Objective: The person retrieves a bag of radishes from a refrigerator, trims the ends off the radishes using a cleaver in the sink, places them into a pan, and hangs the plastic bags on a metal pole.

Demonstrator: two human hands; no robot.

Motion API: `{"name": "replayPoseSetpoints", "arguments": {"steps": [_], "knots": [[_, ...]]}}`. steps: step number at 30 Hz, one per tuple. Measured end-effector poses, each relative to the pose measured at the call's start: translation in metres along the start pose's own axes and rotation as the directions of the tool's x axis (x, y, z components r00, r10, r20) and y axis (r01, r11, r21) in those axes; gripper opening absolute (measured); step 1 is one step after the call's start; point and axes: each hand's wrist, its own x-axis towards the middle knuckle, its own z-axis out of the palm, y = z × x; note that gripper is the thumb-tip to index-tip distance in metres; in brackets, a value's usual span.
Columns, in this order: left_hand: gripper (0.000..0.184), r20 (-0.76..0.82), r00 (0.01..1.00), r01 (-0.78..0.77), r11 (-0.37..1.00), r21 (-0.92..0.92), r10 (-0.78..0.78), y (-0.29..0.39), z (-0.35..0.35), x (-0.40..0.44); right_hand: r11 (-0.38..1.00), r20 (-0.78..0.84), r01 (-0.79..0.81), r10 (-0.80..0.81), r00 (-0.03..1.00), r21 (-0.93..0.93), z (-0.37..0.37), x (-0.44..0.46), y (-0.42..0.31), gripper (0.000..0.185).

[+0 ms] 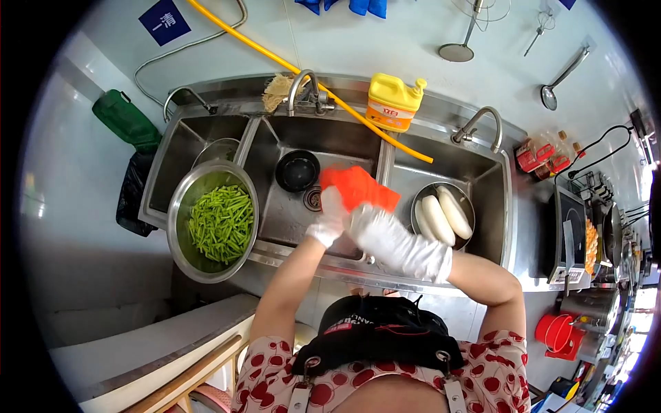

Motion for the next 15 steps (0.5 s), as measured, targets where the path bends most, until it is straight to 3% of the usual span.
{"name": "replayPoseSetpoints", "arguments": {"steps": [1, 2, 3, 4, 5, 6, 7, 8, 10, 11, 12, 14, 15], "knots": [[0.025, 0.162, 0.984, 0.055, 0.728, -0.683, 0.078, 0.002, -0.009, 0.012, 0.983, -0.107, 0.139, -0.127, 0.986, 0.116, 0.006, -0.008, -0.011, 0.011], [0.026, 0.075, 0.982, -0.001, 0.405, -0.915, 0.172, 0.006, -0.011, 0.019, 0.979, -0.023, 0.204, -0.204, 0.979, 0.018, -0.014, -0.013, -0.021, 0.011], [0.026, -0.039, 0.974, -0.044, 0.016, -0.999, 0.222, 0.011, -0.014, 0.025, 0.968, -0.020, 0.235, -0.234, 0.972, 0.093, -0.010, -0.020, -0.029, 0.011], [0.027, -0.162, 0.961, -0.070, -0.374, -0.925, 0.222, 0.017, -0.017, 0.029, 0.950, -0.019, 0.263, -0.263, 0.965, 0.168, -0.006, -0.026, -0.032, 0.011], [0.027, -0.276, 0.945, -0.075, -0.707, -0.704, 0.175, 0.022, -0.020, 0.032, 0.971, 0.043, 0.217, -0.222, 0.974, 0.102, -0.016, -0.026, -0.027, 0.010], [0.028, -0.361, 0.929, -0.058, -0.927, -0.371, 0.086, 0.027, -0.022, 0.034, 0.985, 0.101, 0.172, -0.175, 0.979, 0.033, -0.026, -0.024, -0.017, 0.009], [0.029, -0.406, 0.914, -0.023, -1.000, 0.020, -0.029, 0.032, -0.024, 0.034, 0.994, 0.034, 0.026, -0.030, 0.999, 0.104, -0.025, -0.024, -0.001, 0.010], [0.032, -0.525, 0.850, 0.056, -0.988, 0.145, -0.029, 0.044, -0.014, 0.033, 0.994, -0.070, -0.071, 0.077, 0.995, 0.080, 0.019, -0.036, 0.022, 0.009], [0.047, -0.729, 0.679, 0.253, -0.905, 0.341, -0.086, 0.082, 0.023, 0.026, 0.916, 0.118, -0.320, 0.355, 0.927, -0.244, 0.053, -0.042, 0.069, 0.034], [0.052, -0.652, 0.748, 0.222, -0.877, 0.426, -0.128, 0.098, 0.025, 0.020, 0.829, 0.206, -0.363, 0.479, 0.853, -0.424, 0.069, -0.044, 0.092, 0.048], [0.057, -0.562, 0.811, 0.182, -0.843, 0.506, -0.163, 0.115, 0.027, 0.014, 0.813, 0.115, -0.466, 0.531, 0.839, -0.350, 0.095, -0.050, 0.118, 0.050], [0.048, -0.453, 0.867, 0.124, -0.789, 0.602, -0.209, 0.149, 0.048, 0.008, 0.784, 0.146, -0.575, 0.613, 0.777, -0.234, 0.094, -0.048, 0.149, 0.036], [0.042, -0.379, 0.912, 0.113, -0.793, 0.599, -0.156, 0.164, 0.074, 0.008, 0.758, 0.161, -0.627, 0.651, 0.742, -0.178, 0.093, -0.047, 0.164, 0.030]]}}
